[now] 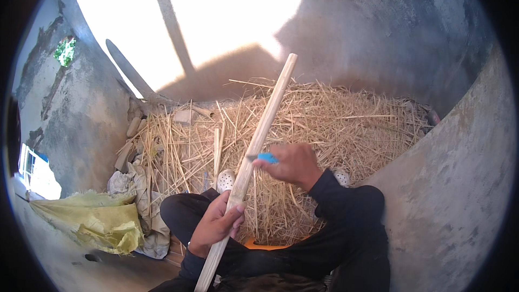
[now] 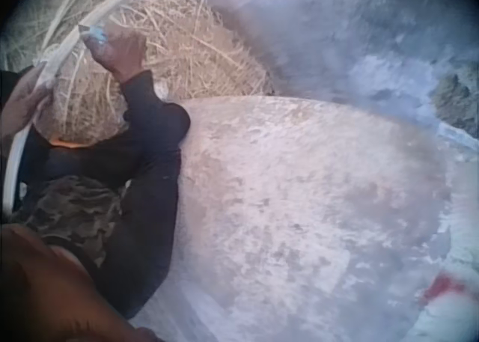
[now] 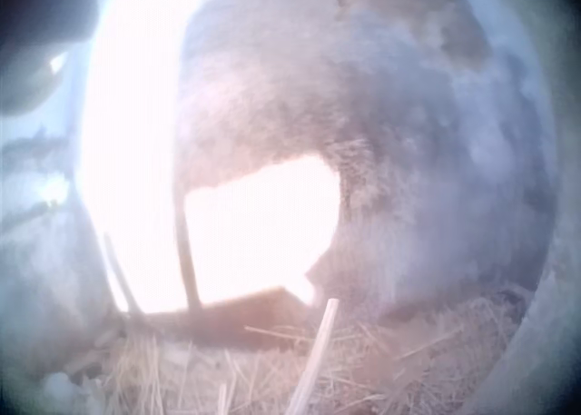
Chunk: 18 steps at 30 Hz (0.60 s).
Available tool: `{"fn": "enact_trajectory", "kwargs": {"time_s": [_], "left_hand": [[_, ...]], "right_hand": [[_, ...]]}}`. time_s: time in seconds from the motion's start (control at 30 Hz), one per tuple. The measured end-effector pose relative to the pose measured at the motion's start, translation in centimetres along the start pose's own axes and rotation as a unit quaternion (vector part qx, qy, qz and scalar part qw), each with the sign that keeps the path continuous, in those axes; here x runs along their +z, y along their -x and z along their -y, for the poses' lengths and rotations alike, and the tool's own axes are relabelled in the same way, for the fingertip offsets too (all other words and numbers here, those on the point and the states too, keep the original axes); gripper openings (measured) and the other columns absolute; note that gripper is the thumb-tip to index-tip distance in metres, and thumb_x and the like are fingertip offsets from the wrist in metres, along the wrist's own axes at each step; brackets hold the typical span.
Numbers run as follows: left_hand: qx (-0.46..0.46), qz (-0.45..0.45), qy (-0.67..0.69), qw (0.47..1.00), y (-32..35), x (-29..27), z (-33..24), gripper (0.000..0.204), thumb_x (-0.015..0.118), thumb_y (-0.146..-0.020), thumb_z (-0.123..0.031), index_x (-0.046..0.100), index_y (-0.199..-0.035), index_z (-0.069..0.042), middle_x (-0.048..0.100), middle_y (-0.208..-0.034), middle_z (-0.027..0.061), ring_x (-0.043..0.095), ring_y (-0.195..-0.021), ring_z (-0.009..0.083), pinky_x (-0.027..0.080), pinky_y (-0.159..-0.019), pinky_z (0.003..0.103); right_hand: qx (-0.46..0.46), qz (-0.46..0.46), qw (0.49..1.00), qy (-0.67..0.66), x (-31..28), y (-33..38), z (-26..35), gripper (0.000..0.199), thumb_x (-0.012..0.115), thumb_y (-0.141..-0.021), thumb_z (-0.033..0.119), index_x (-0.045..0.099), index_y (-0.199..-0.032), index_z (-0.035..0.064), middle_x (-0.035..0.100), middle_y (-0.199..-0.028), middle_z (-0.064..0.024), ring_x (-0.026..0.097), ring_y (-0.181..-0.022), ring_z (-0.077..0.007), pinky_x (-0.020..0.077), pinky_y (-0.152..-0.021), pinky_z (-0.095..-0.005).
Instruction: The person sits on a straw-covered floor and uses a small blue knife to shave a long wooden stick. They hold the stick with their left hand and scrape the surface with the knife in their right hand. Later, they switch to a larger knife to continue shaving the stick.
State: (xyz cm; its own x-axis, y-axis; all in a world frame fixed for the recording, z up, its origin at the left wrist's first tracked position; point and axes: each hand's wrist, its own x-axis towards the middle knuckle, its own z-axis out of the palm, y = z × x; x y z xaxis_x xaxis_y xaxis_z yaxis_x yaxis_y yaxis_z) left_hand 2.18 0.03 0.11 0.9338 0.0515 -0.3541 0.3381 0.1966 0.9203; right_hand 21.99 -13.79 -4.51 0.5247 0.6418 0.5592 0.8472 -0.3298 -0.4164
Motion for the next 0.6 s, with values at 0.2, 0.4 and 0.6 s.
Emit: {"fn": "enact_trajectory", "kwargs": {"time_s": [0.2,0.4,0.6], "left_hand": [[-0.001,-0.001,-0.020,1.000,0.5,0.2,-0.6,0.028,0.051,-0.099,-0.023,0.043,-0.118,-0.004,0.045,-0.064,-0.0024,0.043,-0.047,0.0054,0.037,-0.044,0.019],[0.014,0.024,0.014,1.000,-0.4,0.7,-0.4,0.025,0.048,-0.100,-0.021,0.043,-0.117,-0.004,0.045,-0.065,-0.0027,0.043,-0.048,0.0045,0.038,-0.046,0.018],[0.002,0.022,-0.007,1.000,0.2,0.5,-0.8,0.026,0.049,-0.100,-0.023,0.043,-0.117,-0.004,0.045,-0.065,-0.0028,0.043,-0.047,0.0044,0.037,-0.046,0.018]], "right_hand": [[0.046,-0.034,0.998,-0.015,0.3,-1.1,-2.0,0.064,0.048,-0.087,0.065,0.050,-0.054,0.0099,0.047,-0.046,-0.0083,0.053,-0.041,-0.0264,0.0389,-0.040,-0.0386],[-0.024,-0.006,0.999,-0.041,0.1,1.1,0.7,0.063,0.052,-0.085,0.065,0.050,-0.053,0.0100,0.047,-0.046,-0.0091,0.052,-0.040,-0.0273,0.0388,-0.041,-0.0379],[0.055,-0.028,0.997,0.035,-0.4,-1.1,-3.5,0.063,0.051,-0.084,0.068,0.053,-0.055,0.0120,0.051,-0.047,-0.0064,0.055,-0.041,-0.0247,0.0415,-0.040,-0.0371]]}}
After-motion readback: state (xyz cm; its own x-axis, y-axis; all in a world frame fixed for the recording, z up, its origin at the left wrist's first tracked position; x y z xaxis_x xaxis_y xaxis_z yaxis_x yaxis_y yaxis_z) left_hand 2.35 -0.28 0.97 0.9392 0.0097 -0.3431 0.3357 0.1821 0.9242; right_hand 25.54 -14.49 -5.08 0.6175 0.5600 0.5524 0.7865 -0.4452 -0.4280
